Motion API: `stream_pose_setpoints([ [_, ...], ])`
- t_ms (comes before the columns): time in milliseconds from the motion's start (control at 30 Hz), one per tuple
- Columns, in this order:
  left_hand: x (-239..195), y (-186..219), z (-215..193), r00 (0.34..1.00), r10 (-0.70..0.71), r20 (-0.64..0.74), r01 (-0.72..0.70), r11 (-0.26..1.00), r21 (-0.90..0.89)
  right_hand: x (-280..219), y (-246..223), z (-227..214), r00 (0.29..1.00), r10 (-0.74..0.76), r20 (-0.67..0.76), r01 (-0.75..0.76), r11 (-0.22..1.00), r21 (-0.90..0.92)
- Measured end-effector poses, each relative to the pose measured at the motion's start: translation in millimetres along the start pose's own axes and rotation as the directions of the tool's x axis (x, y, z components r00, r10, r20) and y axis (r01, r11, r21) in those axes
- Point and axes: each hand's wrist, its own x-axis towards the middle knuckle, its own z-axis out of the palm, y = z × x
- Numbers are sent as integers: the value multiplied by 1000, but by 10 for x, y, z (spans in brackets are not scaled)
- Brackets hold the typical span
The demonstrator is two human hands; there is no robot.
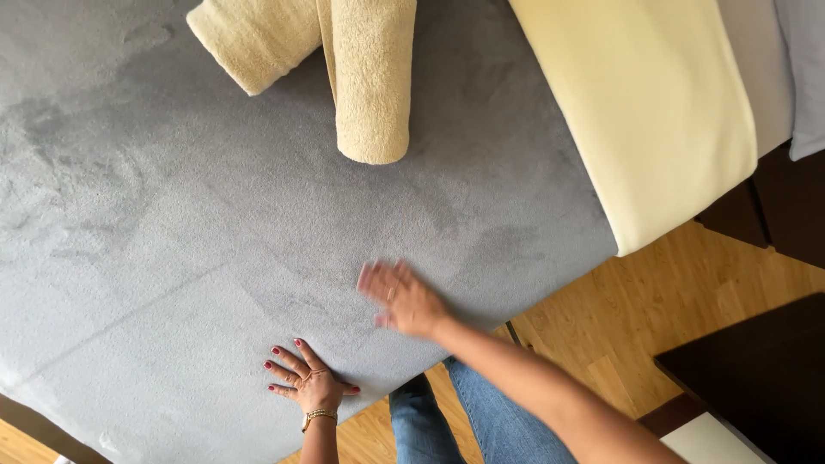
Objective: The person folds a large gray towel on a bed, smoothing it flat with both hands. They then roll two smaller beige towels and place them on the folded towel.
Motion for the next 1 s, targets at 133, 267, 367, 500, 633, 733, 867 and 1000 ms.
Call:
stream_pose_setpoints([
  [133,13,29,-28,1000,23,-21,-22,999,26,-288,-249,62,955,-269,126,284,951,-124],
  [267,-17,36,-122,998,10,62,-11,1000,28,-254,610,-513,945,-98,-311,230,875,425],
  [367,-21,28,-115,998,47,43,-45,998,-34,-191,1534,-957,846,269,-461,-98,927,361],
  [500,-32,53,-165,998,38,58,-38,999,-11,98,2026,-962,632,657,-410,-716,698,15],
  [633,-50,-52,-7,980,136,-148,-156,979,-133,715,376,-291,693,606,-390,-687,720,-102],
  [733,-124,-28,-139,980,166,-109,-180,973,-142,704,-729,531,931,318,-179,-349,919,-184],
  [867,21,-117,196,965,172,-196,-177,984,-9,590,-1636,857,975,-96,-202,120,987,110],
  [1000,-207,-215,-142,919,278,-280,-331,930,-162,352,-1320,593,884,67,-464,137,910,392],
])
